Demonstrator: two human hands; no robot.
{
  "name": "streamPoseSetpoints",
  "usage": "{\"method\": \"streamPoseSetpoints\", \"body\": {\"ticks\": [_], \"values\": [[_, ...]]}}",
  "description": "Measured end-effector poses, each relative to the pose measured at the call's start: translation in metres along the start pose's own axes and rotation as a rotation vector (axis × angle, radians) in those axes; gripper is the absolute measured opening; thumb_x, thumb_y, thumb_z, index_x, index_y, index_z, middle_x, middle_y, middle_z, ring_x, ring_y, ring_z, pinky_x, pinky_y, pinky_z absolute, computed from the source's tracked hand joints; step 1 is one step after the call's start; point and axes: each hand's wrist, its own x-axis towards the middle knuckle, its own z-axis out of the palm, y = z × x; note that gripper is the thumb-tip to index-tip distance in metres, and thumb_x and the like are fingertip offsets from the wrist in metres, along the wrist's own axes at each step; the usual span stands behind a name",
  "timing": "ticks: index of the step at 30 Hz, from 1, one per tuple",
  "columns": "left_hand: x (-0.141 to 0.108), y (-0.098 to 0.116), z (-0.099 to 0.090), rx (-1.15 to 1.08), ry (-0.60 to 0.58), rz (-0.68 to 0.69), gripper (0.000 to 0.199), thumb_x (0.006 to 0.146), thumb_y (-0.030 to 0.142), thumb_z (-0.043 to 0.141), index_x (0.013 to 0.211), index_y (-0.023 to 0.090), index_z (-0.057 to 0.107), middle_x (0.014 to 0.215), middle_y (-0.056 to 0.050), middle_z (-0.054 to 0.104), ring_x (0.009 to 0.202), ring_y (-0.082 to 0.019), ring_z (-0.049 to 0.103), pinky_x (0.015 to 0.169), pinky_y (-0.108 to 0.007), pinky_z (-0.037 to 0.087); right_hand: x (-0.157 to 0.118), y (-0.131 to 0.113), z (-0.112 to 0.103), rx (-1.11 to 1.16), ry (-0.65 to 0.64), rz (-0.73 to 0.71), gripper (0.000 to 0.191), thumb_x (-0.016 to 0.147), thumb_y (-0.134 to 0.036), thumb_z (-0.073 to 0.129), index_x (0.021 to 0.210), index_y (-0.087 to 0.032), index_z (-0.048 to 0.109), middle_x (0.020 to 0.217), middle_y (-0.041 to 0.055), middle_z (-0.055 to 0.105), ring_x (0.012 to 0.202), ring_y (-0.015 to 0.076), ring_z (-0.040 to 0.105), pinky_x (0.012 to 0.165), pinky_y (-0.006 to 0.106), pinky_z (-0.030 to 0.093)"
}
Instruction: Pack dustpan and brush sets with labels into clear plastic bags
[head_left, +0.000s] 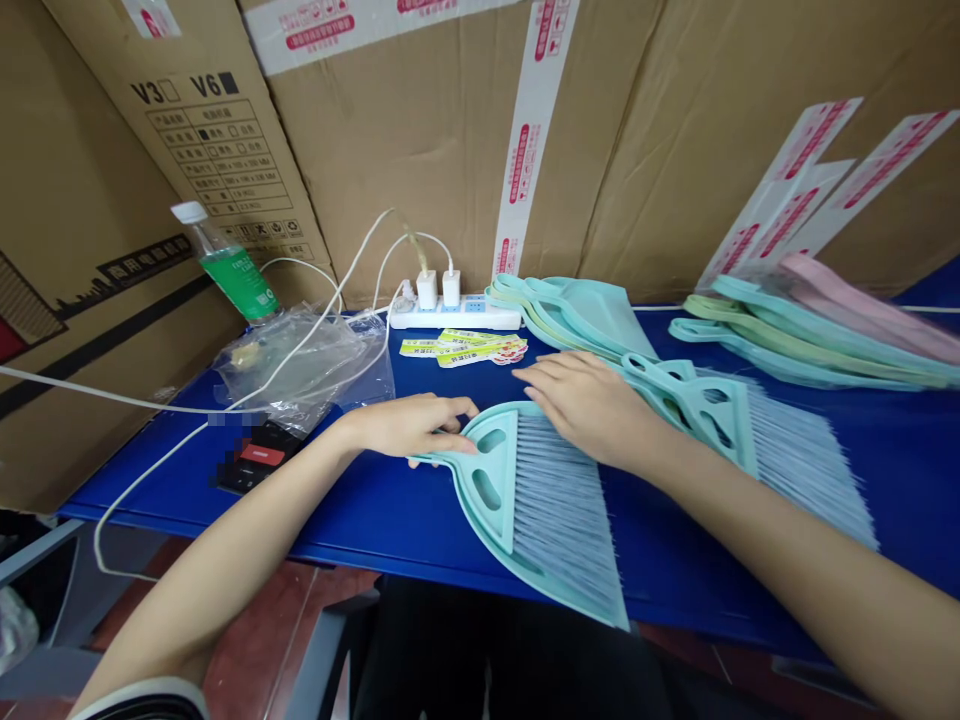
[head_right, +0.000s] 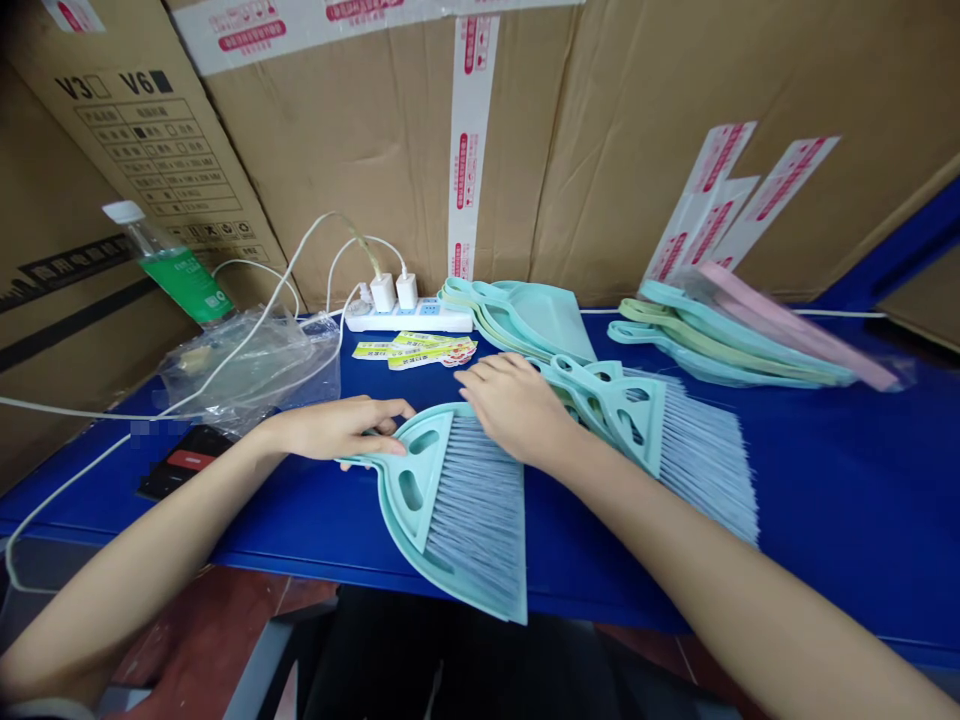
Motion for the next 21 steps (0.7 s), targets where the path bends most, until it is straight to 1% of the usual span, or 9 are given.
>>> {"method": "streamPoseSetpoints", "body": {"ticks": [3,5,8,11,15,18,21], "values": [[-0.001,0.001,0.000,0.025,-0.007,-0.018,0.019,0.098,0.038,0.053,0.099,0.019,0.051,0.059,0.008,0.058,0.047,-0.009,0.048,0.052,-0.021,0.033,0.002,0.016,-0.003,-0.040,-0.040,0.033,0.041,0.091,-0.008,0.038,0.110,-0.015,0.073,0.102,0.0143,0.077,0.096,0.0284,0.071,0.088,0.044,0.051],[-0.001,0.001,0.000,0.036,-0.003,-0.032,0.020,0.099,0.039,0.050,0.096,0.019,0.051,0.058,0.008,0.057,0.046,-0.009,0.049,0.052,-0.021,0.034,0.001,0.023,-0.002,-0.061,-0.058,0.049,0.043,0.086,-0.002,0.039,0.105,-0.016,0.075,0.096,0.0139,0.077,0.090,0.0280,0.072,0.081,0.040,0.052],[-0.001,0.000,0.001,0.037,0.004,-0.035,0.021,0.099,0.039,0.048,0.094,0.019,0.051,0.055,0.008,0.054,0.044,-0.009,0.050,0.051,-0.021,0.034,0.000,0.029,-0.002,-0.085,-0.083,0.065,0.043,0.082,0.002,0.040,0.098,-0.016,0.076,0.092,0.0140,0.077,0.081,0.0277,0.072,0.070,0.037,0.051],[-0.001,0.000,0.002,0.030,0.008,-0.028,0.021,0.099,0.040,0.047,0.094,0.020,0.051,0.053,0.009,0.052,0.042,-0.010,0.051,0.049,-0.021,0.034,0.000,0.031,-0.002,-0.098,-0.094,0.061,0.038,0.086,-0.005,0.043,0.098,-0.019,0.076,0.091,0.0121,0.076,0.078,0.0264,0.071,0.066,0.036,0.050],[-0.002,0.002,0.001,0.026,0.007,-0.046,0.019,0.098,0.038,0.047,0.092,0.020,0.049,0.053,0.009,0.053,0.040,-0.010,0.052,0.047,-0.021,0.034,0.001,0.032,-0.003,-0.096,-0.104,0.043,0.031,0.094,-0.024,0.048,0.110,-0.022,0.074,0.091,0.0100,0.075,0.083,0.0261,0.070,0.067,0.035,0.050],[-0.003,0.004,-0.001,0.050,0.003,-0.068,0.018,0.099,0.037,0.045,0.090,0.021,0.047,0.053,0.009,0.051,0.040,-0.011,0.052,0.048,-0.021,0.034,0.002,0.033,-0.003,-0.097,-0.123,0.040,0.030,0.093,-0.024,0.049,0.110,-0.023,0.075,0.089,0.0095,0.074,0.081,0.0253,0.070,0.063,0.033,0.049],[-0.003,0.007,-0.003,0.120,0.023,-0.093,0.021,0.099,0.037,0.041,0.084,0.022,0.044,0.050,0.010,0.045,0.040,-0.011,0.051,0.050,-0.022,0.034,0.002,0.035,-0.003,-0.108,-0.136,0.039,0.029,0.093,-0.021,0.049,0.107,-0.023,0.075,0.090,0.0092,0.074,0.080,0.0251,0.070,0.064,0.034,0.048]]}}
